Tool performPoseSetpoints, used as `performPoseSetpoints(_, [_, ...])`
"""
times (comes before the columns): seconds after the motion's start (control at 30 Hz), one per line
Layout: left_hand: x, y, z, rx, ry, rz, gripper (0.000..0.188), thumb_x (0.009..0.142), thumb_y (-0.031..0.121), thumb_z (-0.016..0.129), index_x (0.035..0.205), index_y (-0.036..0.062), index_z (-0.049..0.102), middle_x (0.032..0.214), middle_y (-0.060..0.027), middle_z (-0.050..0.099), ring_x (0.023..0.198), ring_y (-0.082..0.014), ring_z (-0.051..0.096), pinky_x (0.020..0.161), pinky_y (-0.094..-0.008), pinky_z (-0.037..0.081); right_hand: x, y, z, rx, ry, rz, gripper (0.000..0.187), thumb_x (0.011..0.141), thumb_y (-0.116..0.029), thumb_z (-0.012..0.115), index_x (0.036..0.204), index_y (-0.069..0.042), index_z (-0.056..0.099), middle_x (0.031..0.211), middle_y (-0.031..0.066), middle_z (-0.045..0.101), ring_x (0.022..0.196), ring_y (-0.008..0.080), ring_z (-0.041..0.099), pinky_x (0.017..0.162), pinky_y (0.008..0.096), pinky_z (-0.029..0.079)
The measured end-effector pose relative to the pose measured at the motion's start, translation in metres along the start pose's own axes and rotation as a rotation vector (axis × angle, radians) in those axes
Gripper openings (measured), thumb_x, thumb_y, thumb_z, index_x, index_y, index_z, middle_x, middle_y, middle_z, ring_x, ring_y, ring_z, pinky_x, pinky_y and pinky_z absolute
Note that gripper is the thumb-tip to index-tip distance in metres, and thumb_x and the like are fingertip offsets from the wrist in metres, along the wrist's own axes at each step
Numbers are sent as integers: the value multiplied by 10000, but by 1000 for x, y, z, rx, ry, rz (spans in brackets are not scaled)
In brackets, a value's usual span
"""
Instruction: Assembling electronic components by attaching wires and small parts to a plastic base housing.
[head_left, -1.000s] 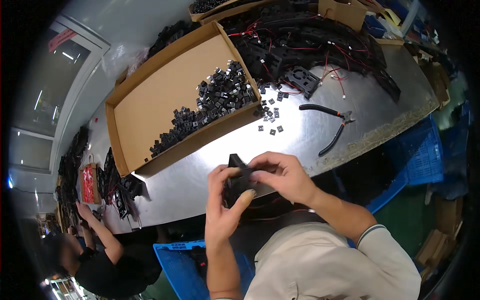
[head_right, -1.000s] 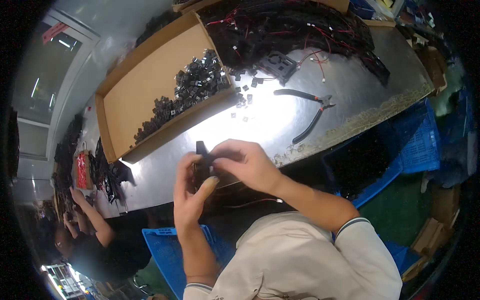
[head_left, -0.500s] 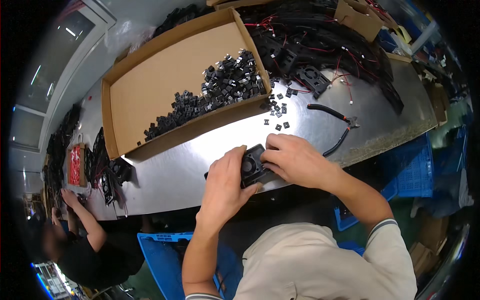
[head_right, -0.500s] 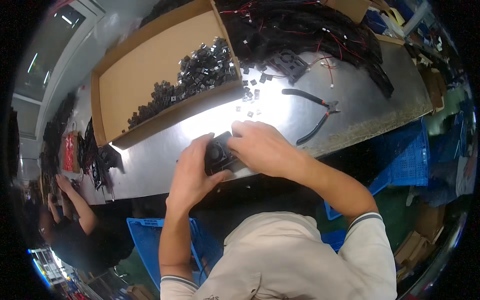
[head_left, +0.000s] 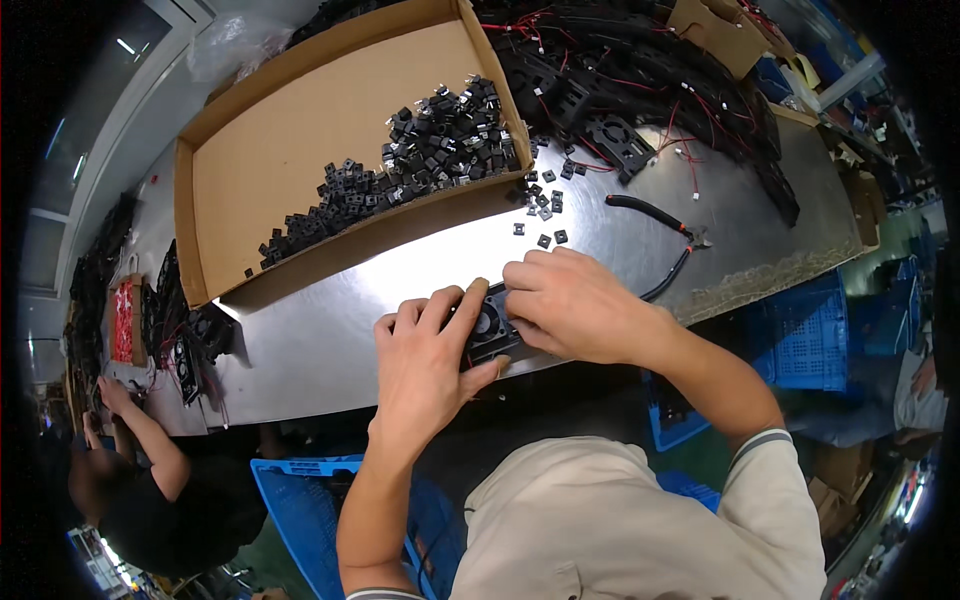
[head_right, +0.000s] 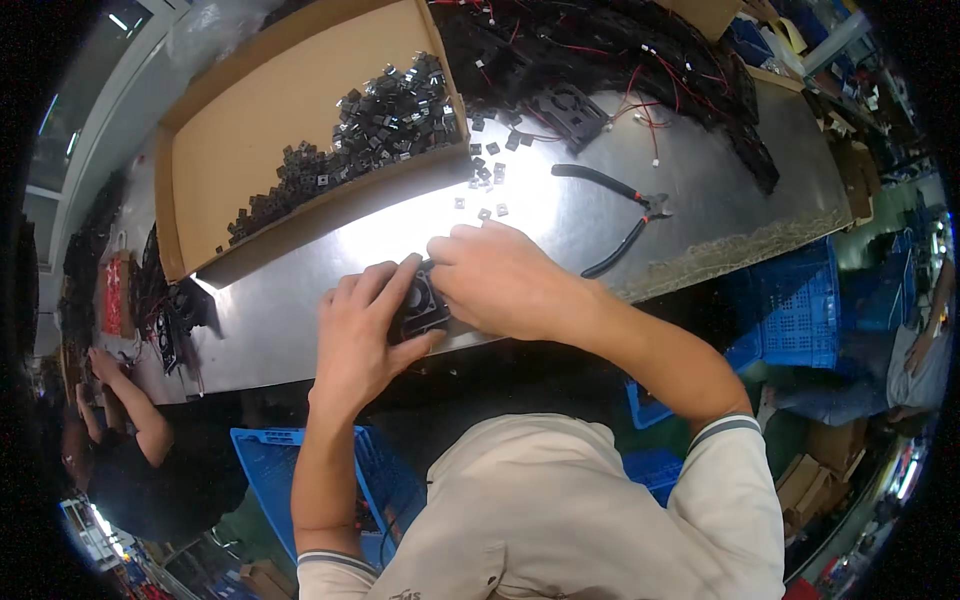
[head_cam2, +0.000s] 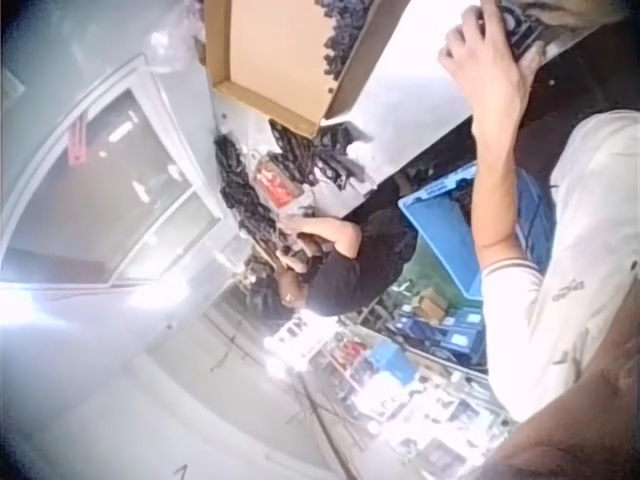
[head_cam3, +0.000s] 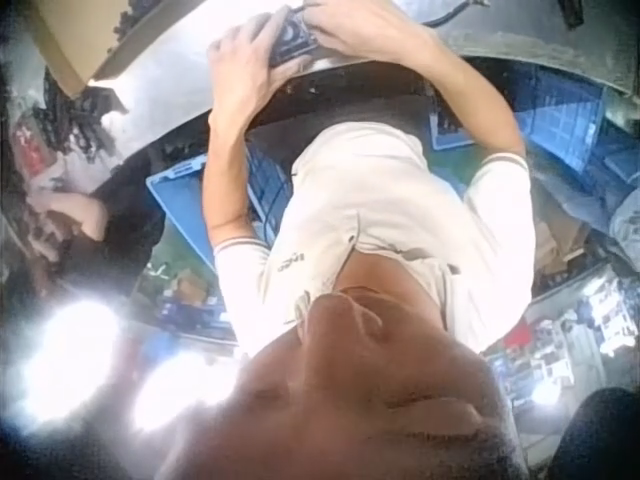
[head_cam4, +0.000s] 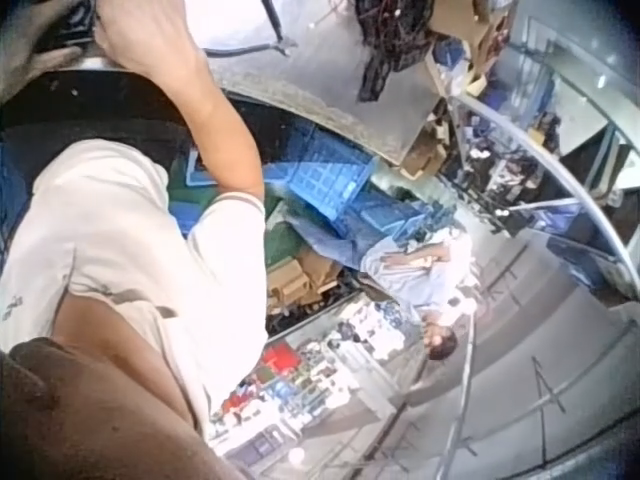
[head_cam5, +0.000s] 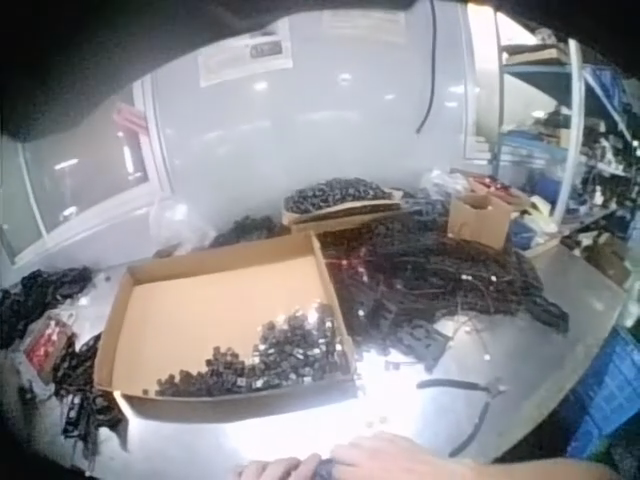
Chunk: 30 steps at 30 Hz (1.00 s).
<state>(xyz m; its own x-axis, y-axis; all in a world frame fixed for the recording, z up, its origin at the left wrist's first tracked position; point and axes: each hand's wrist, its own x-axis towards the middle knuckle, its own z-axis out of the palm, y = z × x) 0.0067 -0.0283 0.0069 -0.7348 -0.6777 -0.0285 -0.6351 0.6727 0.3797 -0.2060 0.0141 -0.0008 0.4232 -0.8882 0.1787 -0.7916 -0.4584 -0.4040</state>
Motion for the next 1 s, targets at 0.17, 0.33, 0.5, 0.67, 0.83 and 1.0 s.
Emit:
performPoseSetpoints(0.17, [-2,1,3,39,32,6,774,729,256,827,1434,168,520,1282,-107,571,1157,-325,539,1016,-483,384,-6,3,2,58,12,-10,97,790,-117,705,838,-55,649,905,76,560,888,259,577,751,377,467])
performPoseSetpoints(0.33, [-3,2,2,-9,16,-19,786,724,240,835,1440,174,517,1266,-116,572,1155,-330,538,1017,-479,386,-12,16,-7,224,187,111,79,830,-104,693,891,-57,674,896,88,591,863,273,603,764,385,474])
performPoseSetpoints(0.5, [-4,-1,5,-23,-2,-64,786,730,248,838,1444,181,517,1236,-119,575,1151,-333,536,1018,-478,386,-11,0,2,31,91,38,97,824,-138,702,897,-79,677,896,71,580,870,253,594,775,380,473])
performPoseSetpoints(0.67, [-1,0,4,-21,21,-40,794,722,239,843,1446,201,519,1220,-113,579,1148,-322,533,1024,-483,373,-6,-3,2,-75,36,-7,106,786,-155,701,818,-76,637,884,47,546,863,238,568,755,376,467])
performPoseSetpoints(0.83, [-1,1,5,10,19,-33,802,719,263,840,1450,201,514,1212,-104,582,1146,-312,534,1022,-479,371,-6,1,4,-14,24,8,122,772,-160,706,808,-73,631,889,48,551,864,240,571,747,375,468])
performPoseSetpoints(1.0, [-2,1,1,36,22,-46,817,716,293,838,1458,220,505,1201,-99,584,1134,-318,536,1008,-478,379,-2,-1,0,-32,7,-10,117,785,-166,706,813,-76,636,879,52,546,866,240,575,736,379,467])
